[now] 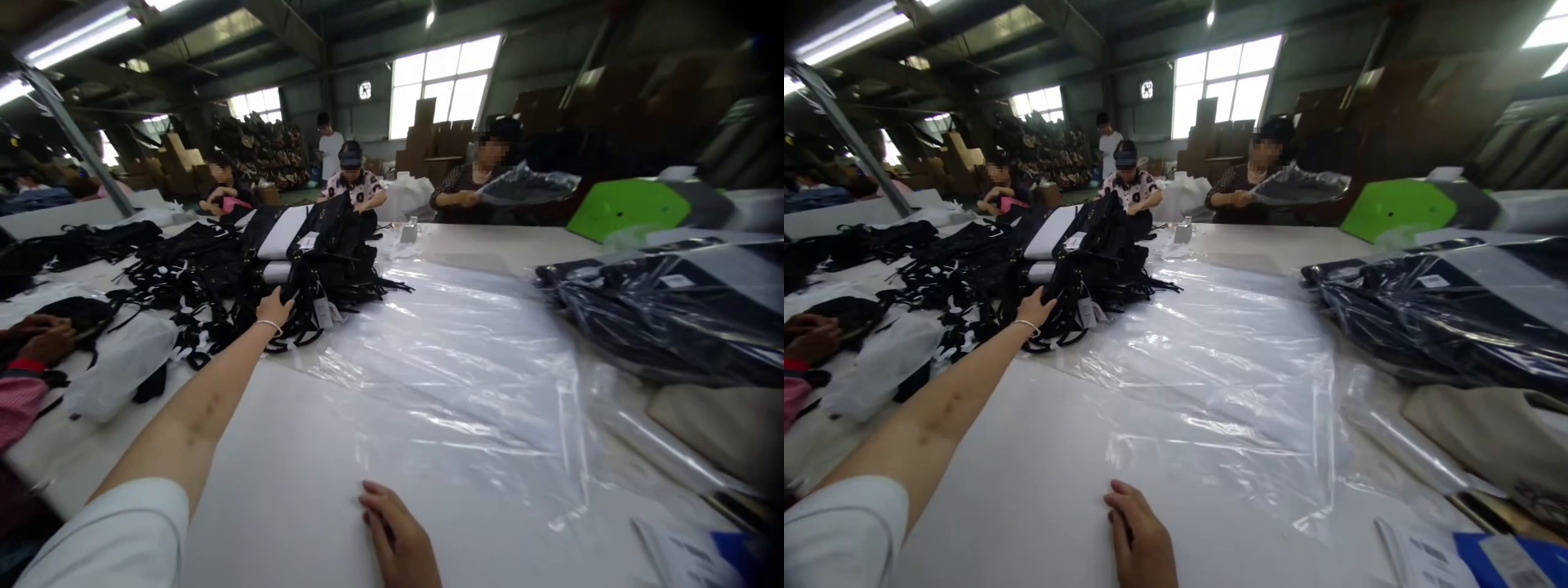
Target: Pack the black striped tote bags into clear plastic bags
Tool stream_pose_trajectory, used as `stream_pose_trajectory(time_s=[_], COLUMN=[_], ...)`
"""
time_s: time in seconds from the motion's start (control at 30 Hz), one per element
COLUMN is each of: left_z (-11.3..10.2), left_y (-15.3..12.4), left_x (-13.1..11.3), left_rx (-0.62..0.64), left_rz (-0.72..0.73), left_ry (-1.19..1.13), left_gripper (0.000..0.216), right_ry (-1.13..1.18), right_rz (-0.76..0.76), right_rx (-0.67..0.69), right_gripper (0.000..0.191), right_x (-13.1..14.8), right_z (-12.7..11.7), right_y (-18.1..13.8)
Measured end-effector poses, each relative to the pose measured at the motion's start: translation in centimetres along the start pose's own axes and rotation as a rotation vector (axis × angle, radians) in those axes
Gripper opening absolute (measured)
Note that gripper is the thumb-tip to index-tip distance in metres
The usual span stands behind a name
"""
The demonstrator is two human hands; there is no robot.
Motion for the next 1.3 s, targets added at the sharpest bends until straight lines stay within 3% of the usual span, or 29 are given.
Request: stream_pose_trajectory(time_s=[0.13, 0.23, 0.33, 0.47, 0.53, 0.6, 0.67, 0.73, 0.83, 0.93, 1.03, 1.1, 1.17, 1.23, 1.3], left_z=[2.2, 0.5, -4.3, -13.1, -17.4, -20.9, -23.5, -24.8, -23.5, -19.0, -14.3, -12.9, -13.0, -13.4, -13.2], left_y=[1.2, 0.7, 0.8, -0.2, -2.6, -6.8, -12.7, -19.5, -29.8, -39.0, -47.0, -51.0, -53.0, -51.9, -47.8], left_x=[-1.8, -3.0, -5.1, -9.6, -11.8, -13.3, -14.0, -13.7, -12.4, -10.6, -9.3, -8.9, -8.5, -7.2, -4.6], left_rx=[0.001, -0.041, -0.116, -0.278, -0.332, -0.336, -0.279, -0.140, 0.199, 0.559, 0.863, 1.033, 1.228, 1.315, 1.105], left_rz=[-0.076, -0.045, 0.023, 0.117, 0.200, 0.329, 0.456, 0.543, 0.636, 0.686, 0.705, 0.794, 0.957, 1.008, 0.843], left_ry=[0.081, 0.105, 0.102, 0.064, 0.009, -0.082, -0.183, -0.228, -0.203, -0.211, -0.232, -0.210, -0.205, -0.262, -0.299], left_gripper=[0.041, 0.036, 0.036, 0.038, 0.036, 0.034, 0.035, 0.038, 0.040, 0.034, 0.031, 0.033, 0.039, 0.044, 0.045], right_ry=[0.105, 0.192, 0.186, 0.228, 0.282, 0.353, 0.472, 0.653, 0.925, 1.048, 1.043, 0.985, 0.899, 0.821, 0.743], right_rz=[0.001, 0.042, 0.056, 0.059, 0.076, 0.118, 0.174, 0.245, 0.396, 0.549, 0.678, 0.717, 0.738, 0.776, 0.826], right_rx=[-0.022, -0.042, -0.023, -0.076, -0.112, -0.148, -0.192, -0.254, -0.367, -0.380, -0.299, -0.212, -0.113, -0.024, 0.030], right_gripper=[0.021, 0.024, 0.023, 0.023, 0.026, 0.032, 0.038, 0.044, 0.045, 0.025, 0.030, 0.039, 0.047, 0.054, 0.060], right_x=[-0.3, -0.3, -0.3, -0.5, -0.8, -1.0, -1.1, -0.8, 0.0, 0.8, 1.1, 1.5, 2.3, 3.3, 3.9], right_z=[0.3, 0.4, 0.2, 0.1, 0.3, 0.1, -0.6, -1.9, -4.5, -7.3, -10.1, -11.9, -13.6, -15.0, -16.1], right_y=[0.1, 0.4, 0.6, 0.7, 0.8, 1.0, 1.2, 1.0, -0.5, -3.0, -6.5, -9.1, -11.6, -13.5, -14.0])
Point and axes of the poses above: each hand's wrist, its own y-axis towards the middle knuckle, its own z-axis out of the palm, x = y × z, the point moved 2 cm from there along y, towards the middle knuckle, and after that the axes turned 2 degrees about -z, right-handed, at the moved point
